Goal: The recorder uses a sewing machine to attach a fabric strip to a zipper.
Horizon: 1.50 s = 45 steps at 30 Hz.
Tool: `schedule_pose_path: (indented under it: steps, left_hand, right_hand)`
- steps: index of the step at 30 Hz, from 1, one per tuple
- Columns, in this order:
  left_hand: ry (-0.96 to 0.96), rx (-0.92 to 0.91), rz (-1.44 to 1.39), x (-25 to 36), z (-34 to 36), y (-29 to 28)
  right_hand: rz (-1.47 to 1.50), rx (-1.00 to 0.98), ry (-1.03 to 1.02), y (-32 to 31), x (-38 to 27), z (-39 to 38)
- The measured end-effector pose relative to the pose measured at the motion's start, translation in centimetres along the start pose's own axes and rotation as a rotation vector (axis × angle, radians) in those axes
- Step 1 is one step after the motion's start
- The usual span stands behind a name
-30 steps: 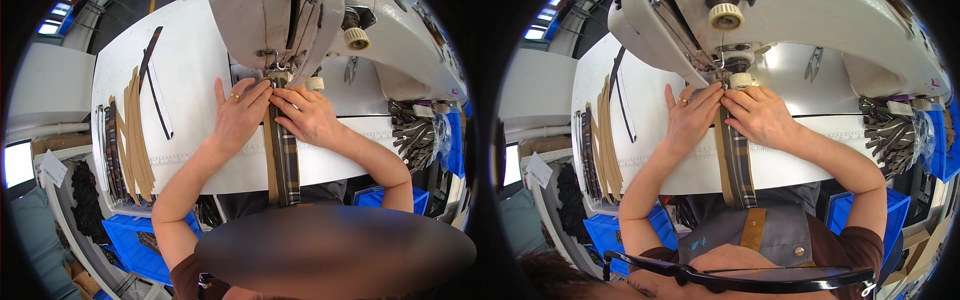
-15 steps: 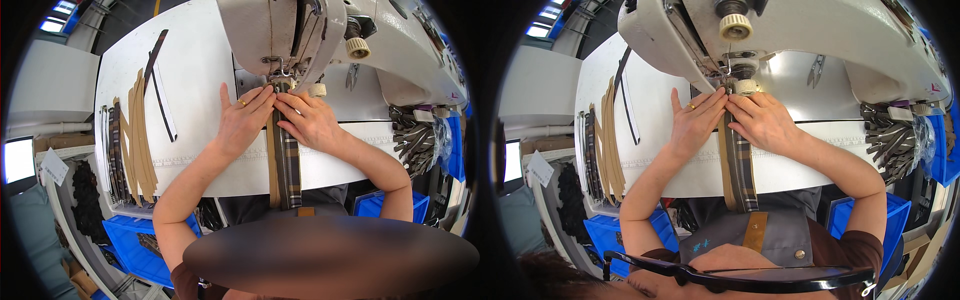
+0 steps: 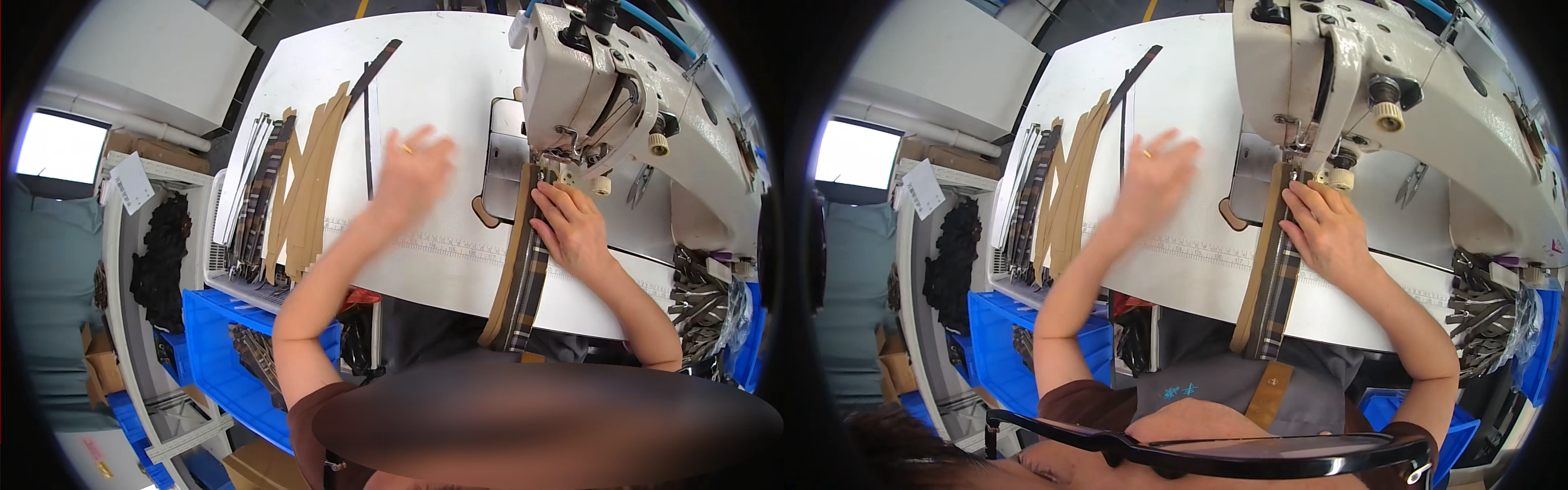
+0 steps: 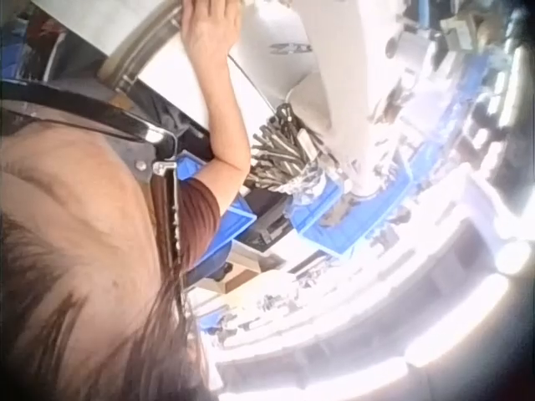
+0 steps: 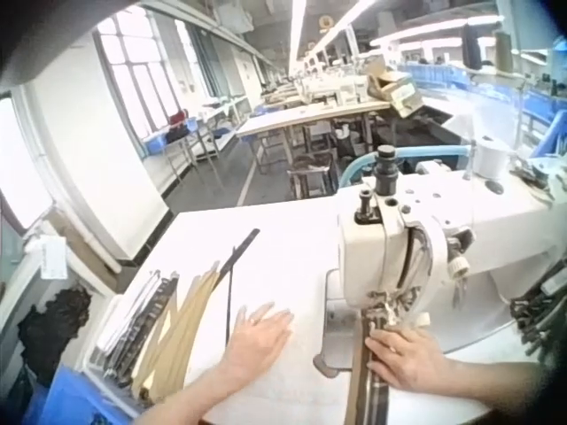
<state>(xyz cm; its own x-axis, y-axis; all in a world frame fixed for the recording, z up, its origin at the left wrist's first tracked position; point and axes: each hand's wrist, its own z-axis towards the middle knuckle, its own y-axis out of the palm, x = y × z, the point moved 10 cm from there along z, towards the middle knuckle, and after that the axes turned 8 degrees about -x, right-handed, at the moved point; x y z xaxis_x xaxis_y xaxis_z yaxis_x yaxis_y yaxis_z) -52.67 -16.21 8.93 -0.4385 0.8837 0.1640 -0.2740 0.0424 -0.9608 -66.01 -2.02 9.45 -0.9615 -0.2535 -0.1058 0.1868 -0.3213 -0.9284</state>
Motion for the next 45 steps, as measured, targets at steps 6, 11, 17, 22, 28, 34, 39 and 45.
schedule_pose_path:
  steps: [6,11,17,22,28,34,39,45]
  left_hand:
    - [-0.402,-0.06,0.087,-13.0,-0.6,2.0]
    - [0.121,-0.285,0.129,3.4,-8.9,3.2]
    - [0.072,-0.157,-0.088,5.5,-9.7,1.0]
    - [-0.097,-0.054,-0.067,0.1,-4.5,2.2]
    - [-0.077,0.274,-0.134,-0.7,-2.3,-0.6]
    - [0.013,-0.064,-0.042,5.2,-5.8,0.4]
    - [0.116,-0.085,-0.145,11.4,-11.5,-1.9]
    - [0.221,-0.03,-0.297,10.9,-13.6,-1.7]
  right_hand:
    - [0.024,0.028,-0.03,-0.7,-0.9,0.5]
    - [0.037,0.027,0.004,-0.3,0.2,-0.1]
    - [0.068,0.004,0.0,0.2,0.3,0.1]
    - [0.063,0.029,-0.007,0.0,0.0,0.0]
    - [0.063,0.041,-0.009,0.0,0.1,-0.2]
    - [0.055,0.037,0.001,-0.1,0.2,-0.2]
    - [0.059,0.036,0.012,0.0,0.3,-0.3]
    - [0.062,0.052,0.001,0.1,0.2,-0.3]
